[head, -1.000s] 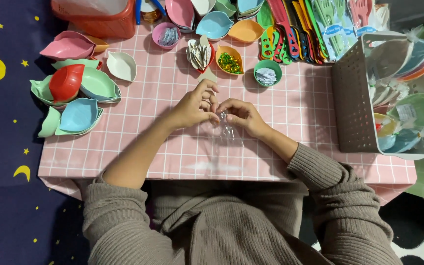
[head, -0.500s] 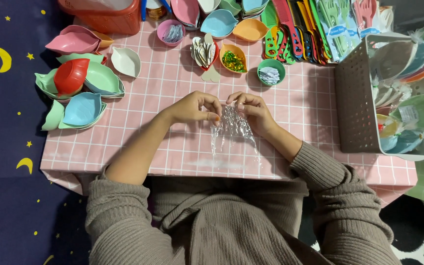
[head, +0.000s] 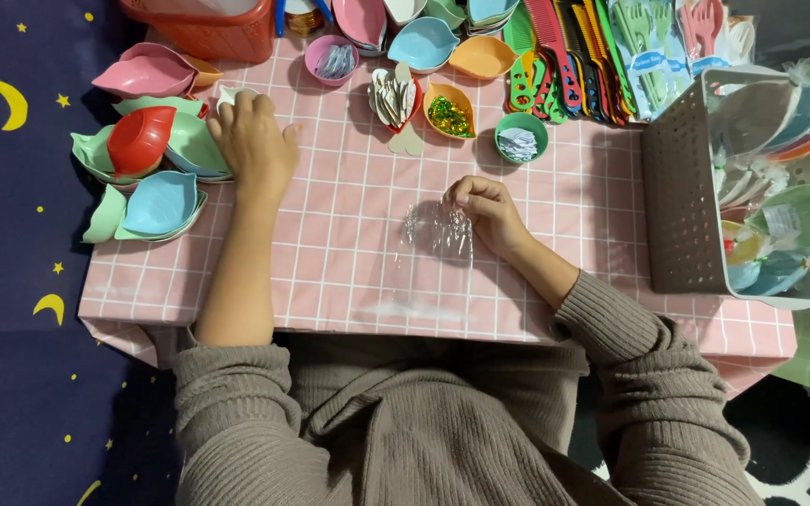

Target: Packaging small decorative beads and paper inserts into leaf-shaped plastic bags and sealing them.

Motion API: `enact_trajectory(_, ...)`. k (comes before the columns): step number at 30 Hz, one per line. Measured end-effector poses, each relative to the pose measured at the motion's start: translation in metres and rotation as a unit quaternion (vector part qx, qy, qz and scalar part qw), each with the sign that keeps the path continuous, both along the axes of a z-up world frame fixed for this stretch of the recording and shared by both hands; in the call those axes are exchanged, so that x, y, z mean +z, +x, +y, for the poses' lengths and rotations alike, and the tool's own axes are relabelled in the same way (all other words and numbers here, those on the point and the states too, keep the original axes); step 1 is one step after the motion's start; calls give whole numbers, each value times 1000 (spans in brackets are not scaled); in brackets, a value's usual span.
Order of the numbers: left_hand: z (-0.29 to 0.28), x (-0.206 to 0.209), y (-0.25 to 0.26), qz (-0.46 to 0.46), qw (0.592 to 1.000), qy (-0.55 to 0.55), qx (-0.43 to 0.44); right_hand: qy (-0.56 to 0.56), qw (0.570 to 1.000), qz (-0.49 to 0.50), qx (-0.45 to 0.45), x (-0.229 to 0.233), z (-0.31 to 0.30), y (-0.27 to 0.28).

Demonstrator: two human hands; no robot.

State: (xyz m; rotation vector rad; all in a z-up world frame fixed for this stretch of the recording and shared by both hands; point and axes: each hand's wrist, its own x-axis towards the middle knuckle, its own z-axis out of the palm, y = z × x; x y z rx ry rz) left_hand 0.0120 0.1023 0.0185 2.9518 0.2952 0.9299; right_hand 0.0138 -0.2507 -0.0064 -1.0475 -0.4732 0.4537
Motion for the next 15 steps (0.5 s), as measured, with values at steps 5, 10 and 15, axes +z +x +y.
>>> enact_trajectory(5, 13, -25, 15, 116, 985, 66, 108, -4, 1000, -7, 11, 1, -1, -1)
enact_trajectory(10, -15, -19, 10, 61, 998, 9, 12, -14, 1000, -6, 12, 1, -1, -2)
enact_trajectory(15, -54, 2, -3, 45, 972, -185, -142, -18, 1000, 0, 24, 3, -1, -2)
